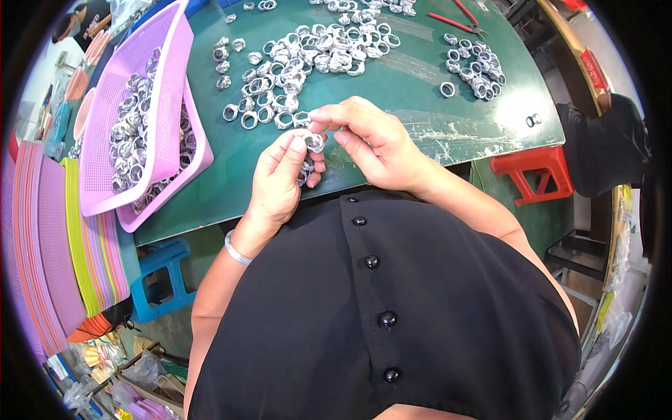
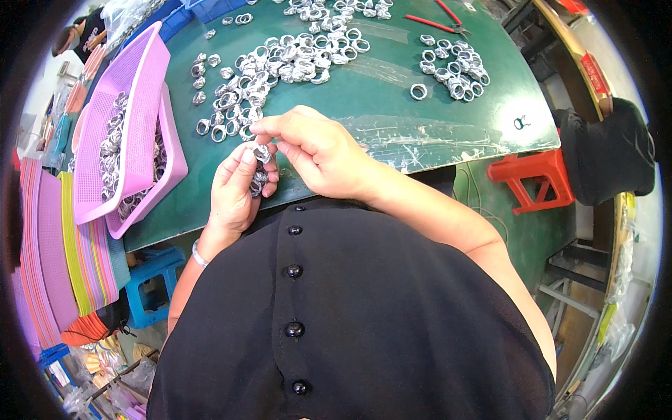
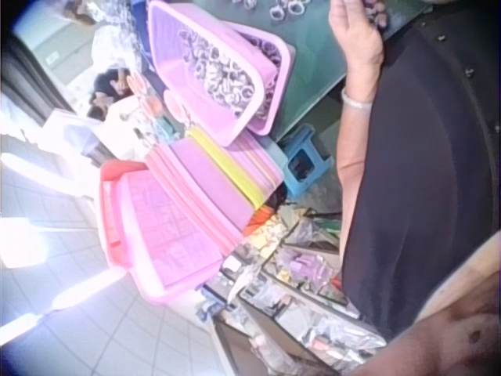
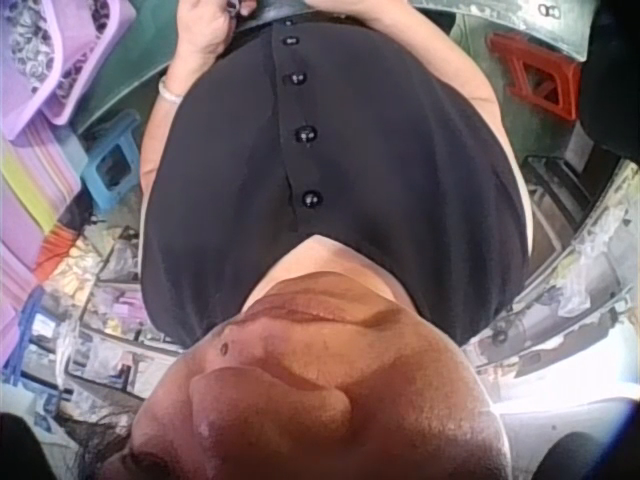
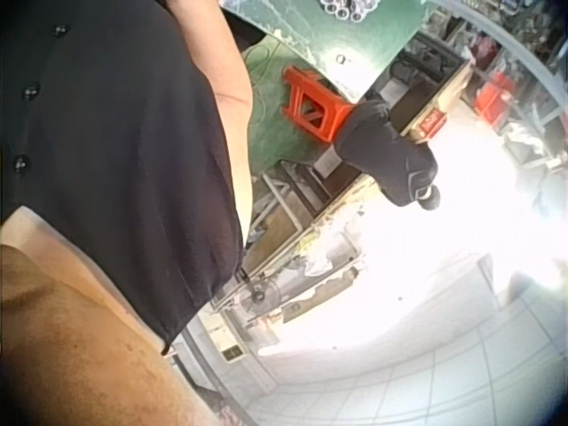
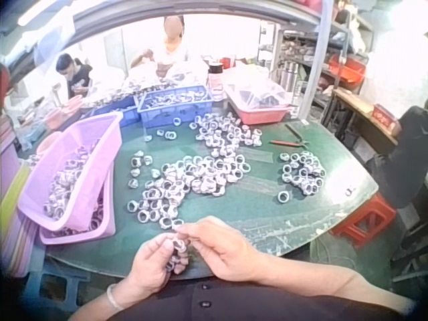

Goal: The person assembles small metal components at a workbench, picking up metal rings and inserting smaller silver parts into them by hand before placing the completed assemblies into a basket.

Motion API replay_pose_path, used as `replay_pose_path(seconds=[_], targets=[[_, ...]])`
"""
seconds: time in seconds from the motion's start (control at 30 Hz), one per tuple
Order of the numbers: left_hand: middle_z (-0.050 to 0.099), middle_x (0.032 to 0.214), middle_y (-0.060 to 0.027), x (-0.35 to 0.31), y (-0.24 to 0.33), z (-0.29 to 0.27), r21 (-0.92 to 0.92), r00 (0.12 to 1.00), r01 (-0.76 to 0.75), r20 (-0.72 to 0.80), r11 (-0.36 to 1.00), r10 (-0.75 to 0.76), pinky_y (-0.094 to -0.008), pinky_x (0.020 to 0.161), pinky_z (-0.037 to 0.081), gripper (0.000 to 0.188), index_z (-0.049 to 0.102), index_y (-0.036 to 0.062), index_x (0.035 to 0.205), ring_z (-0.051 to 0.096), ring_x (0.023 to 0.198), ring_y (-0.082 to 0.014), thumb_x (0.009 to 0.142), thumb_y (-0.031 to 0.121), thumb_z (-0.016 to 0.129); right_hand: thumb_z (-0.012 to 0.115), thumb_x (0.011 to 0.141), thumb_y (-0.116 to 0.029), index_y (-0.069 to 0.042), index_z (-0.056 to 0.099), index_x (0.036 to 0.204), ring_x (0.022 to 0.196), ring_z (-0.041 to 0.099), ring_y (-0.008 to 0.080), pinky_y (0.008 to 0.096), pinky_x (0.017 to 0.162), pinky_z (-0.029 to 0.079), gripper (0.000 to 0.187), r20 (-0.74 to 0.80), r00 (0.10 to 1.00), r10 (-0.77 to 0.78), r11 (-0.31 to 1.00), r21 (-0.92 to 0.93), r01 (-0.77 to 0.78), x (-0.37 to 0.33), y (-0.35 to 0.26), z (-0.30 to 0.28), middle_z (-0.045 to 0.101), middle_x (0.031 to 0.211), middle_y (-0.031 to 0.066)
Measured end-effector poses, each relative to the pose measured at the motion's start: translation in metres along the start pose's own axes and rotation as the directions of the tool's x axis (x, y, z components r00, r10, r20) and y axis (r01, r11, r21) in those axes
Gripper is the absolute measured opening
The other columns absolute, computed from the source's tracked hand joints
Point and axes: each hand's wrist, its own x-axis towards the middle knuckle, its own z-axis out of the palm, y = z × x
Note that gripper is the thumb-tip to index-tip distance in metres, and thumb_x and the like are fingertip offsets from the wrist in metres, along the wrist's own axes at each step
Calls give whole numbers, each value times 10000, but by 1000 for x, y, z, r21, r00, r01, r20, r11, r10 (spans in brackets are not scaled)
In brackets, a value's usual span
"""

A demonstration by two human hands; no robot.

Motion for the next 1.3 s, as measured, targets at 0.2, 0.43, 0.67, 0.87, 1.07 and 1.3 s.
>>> replay_pose_path(seconds=[0.2, 0.43, 0.67, 0.87, 1.07, 1.3], targets=[[522, 761, -24, -1, 0, -1, -25, 999, 38, -28, 999, -39, -200, 518, 387, 257, 542, 3, 967, 486, 647, -86, 925, 237, 444, 469, 787, 101, -41, 528, 1107, 854, 587, 199, 278, 741, 464, 355, -19, 1000, 20, 1000, 13, -20, -1, 0, 0, 587, 930, 97], [579, 874, -89, -1, 9, 0, -265, 979, 203, 28, 943, -203, -207, 477, 406, 280, 503, 8, 1026, 548, 674, -128, 913, 256, 442, 484, 787, 81, -42, 544, 1085, 843, 589, 200, 287, 724, 470, 328, 30, 991, 134, 976, 169, -137, -4, 5, 1, 594, 919, 89], [534, 835, -70, -24, 53, 18, 143, 996, 48, -87, 989, -36, -179, 461, 359, 153, 527, 33, 986, 497, 648, -107, 884, 141, 491, 581, 736, -73, -45, 570, 986, 889, 545, 298, 375, 795, 440, 252, -114, 986, 124, 895, -417, -161, 21, 55, -17, 572, 924, 124], [567, 823, -58, -23, 136, 7, 785, 575, -477, -61, 395, 816, -156, 532, 368, 144, 552, -14, 978, 466, 618, -45, 872, 68, 498, 624, 718, -69, -64, 572, 986, 930, 519, 276, 360, 800, 429, 273, -125, 975, 182, 719, -659, -219, 37, 81, -32, 525, 973, 91], [575, 1042, -143, -11, 169, -32, 964, 499, -23, 240, -264, 833, -321, 868, 395, 253, 572, -9, 1057, 532, 1001, -234, 818, 74, 566, 622, 700, -81, -42, 599, 804, 866, 526, 300, 374, 762, 435, 114, -87, 988, 124, 794, -589, -152, 42, 94, -33, 536, 851, 98], [569, 1028, -138, -16, 121, 9, 927, 536, -317, 350, -200, 768, -336, 865, 400, 217, 598, -7, 992, 543, 968, -249, 778, 27, 595, 646, 751, -76, -28, 556, 845, 698, 552, 121, 260, 669, 444, 138, -41, 864, 502, 857, -108, -504, 37, 68, -41, 574, 751, 12]])
